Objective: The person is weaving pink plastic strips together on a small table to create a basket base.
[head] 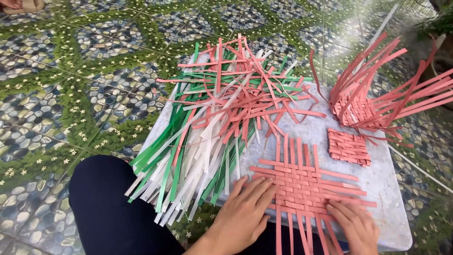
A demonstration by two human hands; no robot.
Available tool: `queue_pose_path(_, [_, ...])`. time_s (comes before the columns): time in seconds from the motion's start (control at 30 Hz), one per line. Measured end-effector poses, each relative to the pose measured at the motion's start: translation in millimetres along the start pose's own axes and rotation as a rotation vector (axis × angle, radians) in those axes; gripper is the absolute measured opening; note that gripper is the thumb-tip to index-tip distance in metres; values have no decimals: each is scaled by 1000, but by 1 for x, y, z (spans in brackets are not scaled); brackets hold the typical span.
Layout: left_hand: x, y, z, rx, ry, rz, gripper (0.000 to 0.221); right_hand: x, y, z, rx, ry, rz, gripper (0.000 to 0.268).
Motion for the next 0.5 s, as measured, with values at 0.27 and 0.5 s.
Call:
queue_pose_path(0.27, [-8,6,0,1,-8,10,48,53,25,25,-80,-171,77,58])
queue_pose_path(0.5, [-42,51,-14,-420,20,-170,30,-8,-15,-33,-123,-212,-114,48])
Point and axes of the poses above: each hand's wrist, its own z-axis towards the middle knuckle, its own y-axis out of the back of the hand, x = y × z, the point moved 5 cm from there along z, towards the middle knuckle, and after that the axes turned 11 degrees about -x, right-handed, at the moved point
